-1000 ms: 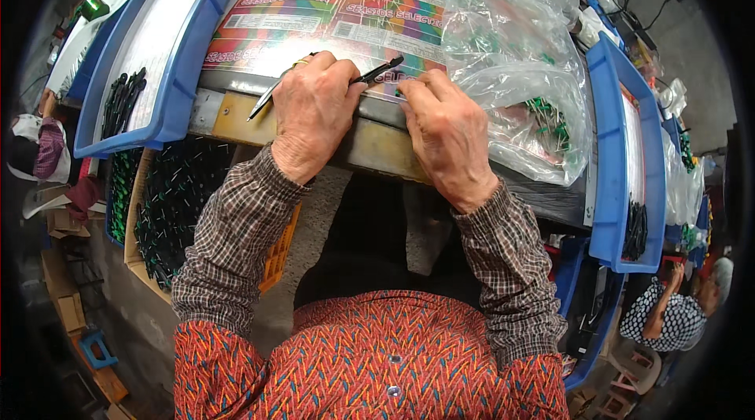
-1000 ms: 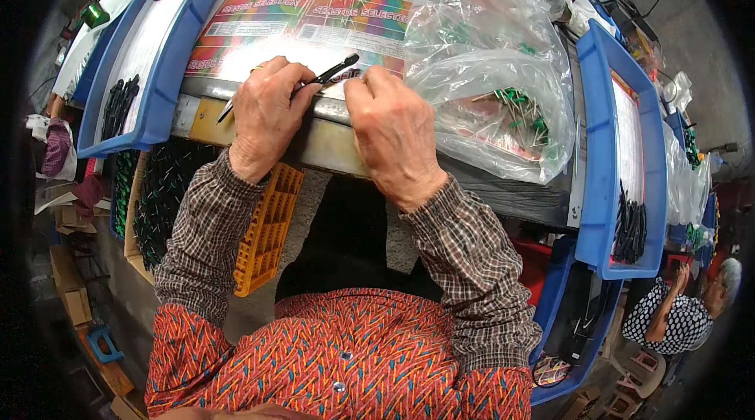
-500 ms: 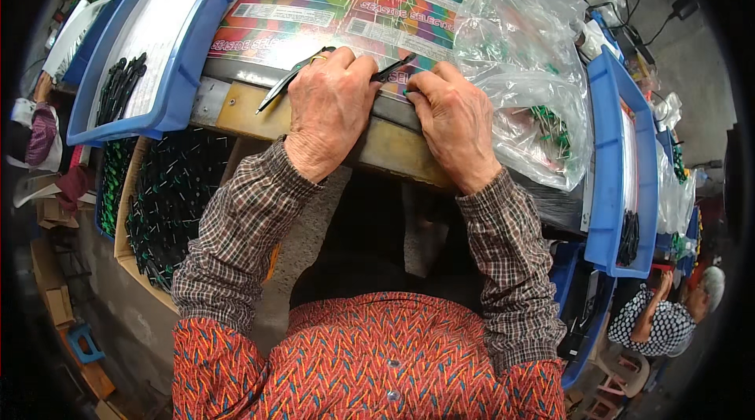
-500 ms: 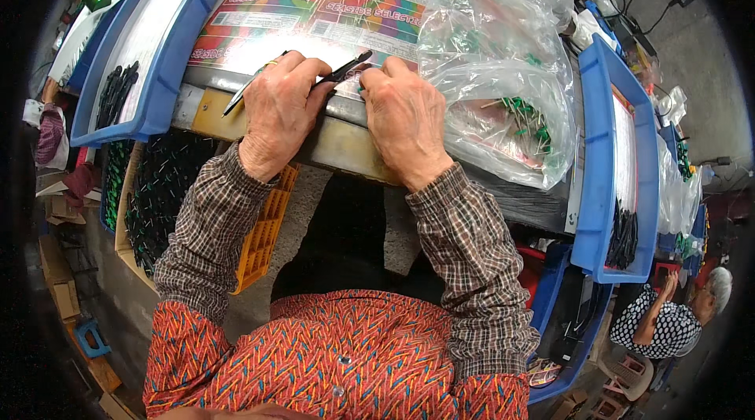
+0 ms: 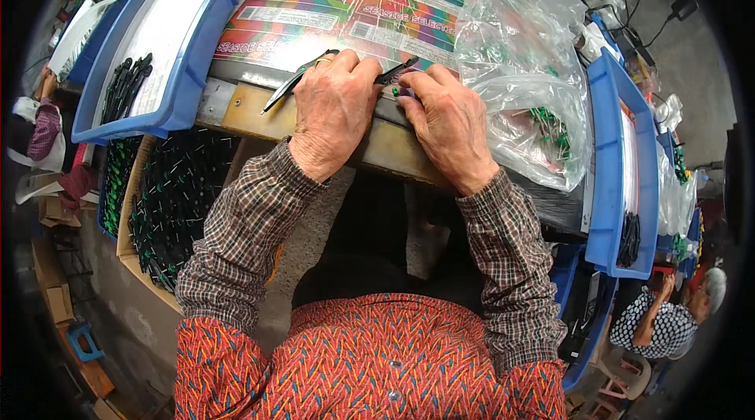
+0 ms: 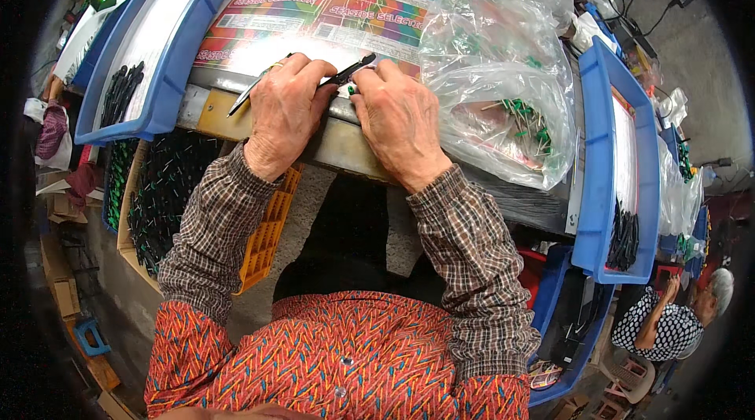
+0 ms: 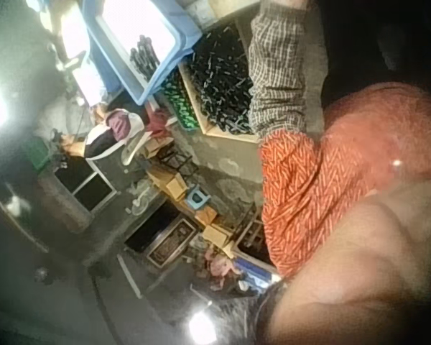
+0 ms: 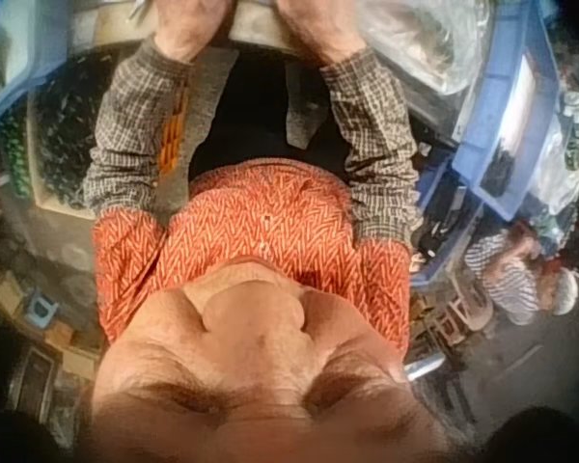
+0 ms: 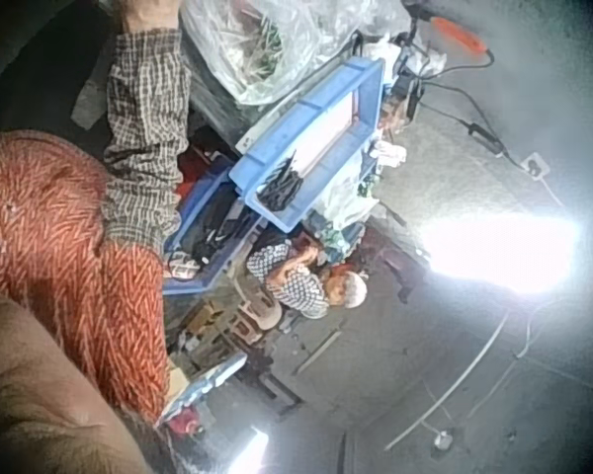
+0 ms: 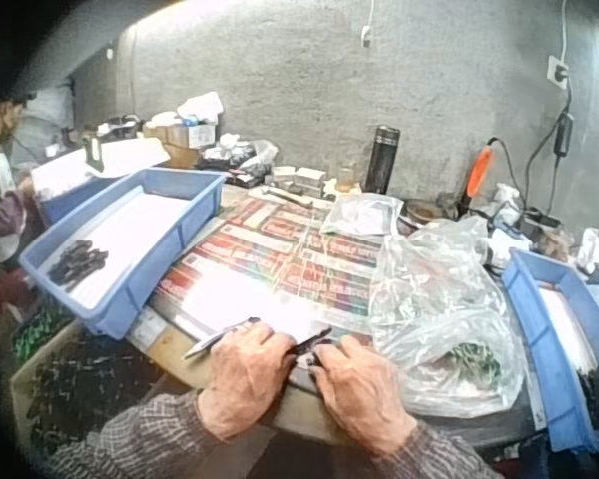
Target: The person assembles components by fitting plastic pieces and pins together by hand and placing the finished assemblies into a box and a tray.
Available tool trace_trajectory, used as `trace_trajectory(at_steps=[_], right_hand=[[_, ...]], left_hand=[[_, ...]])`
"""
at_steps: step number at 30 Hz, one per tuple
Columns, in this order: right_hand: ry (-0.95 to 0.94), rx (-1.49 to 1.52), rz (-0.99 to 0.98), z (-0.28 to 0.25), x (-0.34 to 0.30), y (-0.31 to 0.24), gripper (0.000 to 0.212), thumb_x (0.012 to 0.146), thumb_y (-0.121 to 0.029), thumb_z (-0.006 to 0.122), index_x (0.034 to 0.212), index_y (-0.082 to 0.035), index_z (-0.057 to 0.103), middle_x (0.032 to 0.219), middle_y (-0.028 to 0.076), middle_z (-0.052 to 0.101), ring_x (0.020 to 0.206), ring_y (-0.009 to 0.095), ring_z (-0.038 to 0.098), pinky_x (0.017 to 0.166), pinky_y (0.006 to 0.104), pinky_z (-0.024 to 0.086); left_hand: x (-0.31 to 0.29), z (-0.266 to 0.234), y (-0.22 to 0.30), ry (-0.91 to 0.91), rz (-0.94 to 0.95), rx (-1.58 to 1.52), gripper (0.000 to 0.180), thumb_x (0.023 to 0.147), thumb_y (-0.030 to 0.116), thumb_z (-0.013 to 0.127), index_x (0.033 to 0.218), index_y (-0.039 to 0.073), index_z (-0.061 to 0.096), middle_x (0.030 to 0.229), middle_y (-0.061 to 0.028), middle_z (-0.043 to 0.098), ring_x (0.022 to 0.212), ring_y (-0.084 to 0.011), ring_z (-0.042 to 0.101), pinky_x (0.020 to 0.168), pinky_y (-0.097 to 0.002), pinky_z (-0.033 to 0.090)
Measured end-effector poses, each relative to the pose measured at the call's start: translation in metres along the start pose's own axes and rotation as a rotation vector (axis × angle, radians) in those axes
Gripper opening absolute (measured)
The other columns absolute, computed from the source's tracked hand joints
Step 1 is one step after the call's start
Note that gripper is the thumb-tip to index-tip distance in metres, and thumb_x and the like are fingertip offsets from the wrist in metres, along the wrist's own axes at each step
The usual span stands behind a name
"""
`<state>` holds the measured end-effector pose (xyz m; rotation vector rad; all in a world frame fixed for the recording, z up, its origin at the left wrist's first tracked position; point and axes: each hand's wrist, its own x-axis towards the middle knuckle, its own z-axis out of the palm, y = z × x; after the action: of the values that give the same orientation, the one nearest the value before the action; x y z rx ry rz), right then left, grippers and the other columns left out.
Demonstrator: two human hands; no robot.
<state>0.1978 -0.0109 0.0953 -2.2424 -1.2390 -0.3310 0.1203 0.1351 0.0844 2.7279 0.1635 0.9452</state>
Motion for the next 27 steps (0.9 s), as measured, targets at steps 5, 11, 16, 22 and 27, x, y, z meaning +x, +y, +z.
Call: trace_trajectory(at_steps=[5,11,16,22,27], right_hand=[[-0.013,0.001,-0.041,0.006,0.005,-0.002,0.012,0.079,-0.013,0.066,0.086,-0.004,0.062,0.086,0.013,0.058,0.078,0.031,0.062,0.065,0.0408,0.049],[-0.002,-0.044,-0.095,0.013,0.010,0.000,0.008,0.079,-0.010,0.061,0.079,-0.001,0.060,0.083,0.014,0.059,0.074,0.032,0.062,0.063,0.0404,0.050],[0.008,-0.027,-0.095,0.008,0.006,0.001,0.008,0.079,-0.009,0.064,0.081,-0.003,0.058,0.082,0.013,0.058,0.074,0.032,0.059,0.063,0.0406,0.047],[0.076,0.198,-0.124,-0.021,-0.026,-0.020,0.009,0.079,-0.005,0.062,0.084,-0.002,0.055,0.077,0.013,0.056,0.070,0.031,0.059,0.061,0.0387,0.047],[0.019,0.575,0.128,-0.030,-0.070,-0.027,0.021,0.075,0.005,0.065,0.094,-0.003,0.059,0.083,0.012,0.060,0.074,0.028,0.063,0.063,0.0335,0.050]], left_hand=[[0.000,0.002,-0.002,0.007,0.008,-0.001,0.020,0.073,0.006,0.071,0.091,0.008,0.064,0.080,-0.0077,0.059,0.077,-0.0272,0.060,0.067,-0.0376,0.048],[0.000,0.003,-0.003,0.028,0.028,-0.020,0.018,0.073,0.005,0.070,0.090,0.007,0.065,0.080,-0.0083,0.059,0.077,-0.0276,0.060,0.067,-0.0378,0.049],[-0.001,-0.004,0.003,0.095,0.040,-0.039,0.016,0.074,0.004,0.069,0.089,0.005,0.065,0.081,-0.0100,0.060,0.076,-0.0291,0.059,0.067,-0.0373,0.047],[-0.030,-0.027,0.032,0.115,-0.005,-0.385,0.012,0.078,0.004,0.066,0.089,0.004,0.064,0.080,-0.0107,0.060,0.071,-0.0309,0.059,0.063,-0.0377,0.046],[-0.061,-0.036,0.053,-0.120,-0.321,-0.906,0.015,0.080,-0.003,0.063,0.094,0.000,0.065,0.081,-0.0121,0.065,0.069,-0.0209,0.064,0.059,-0.0289,0.049]])
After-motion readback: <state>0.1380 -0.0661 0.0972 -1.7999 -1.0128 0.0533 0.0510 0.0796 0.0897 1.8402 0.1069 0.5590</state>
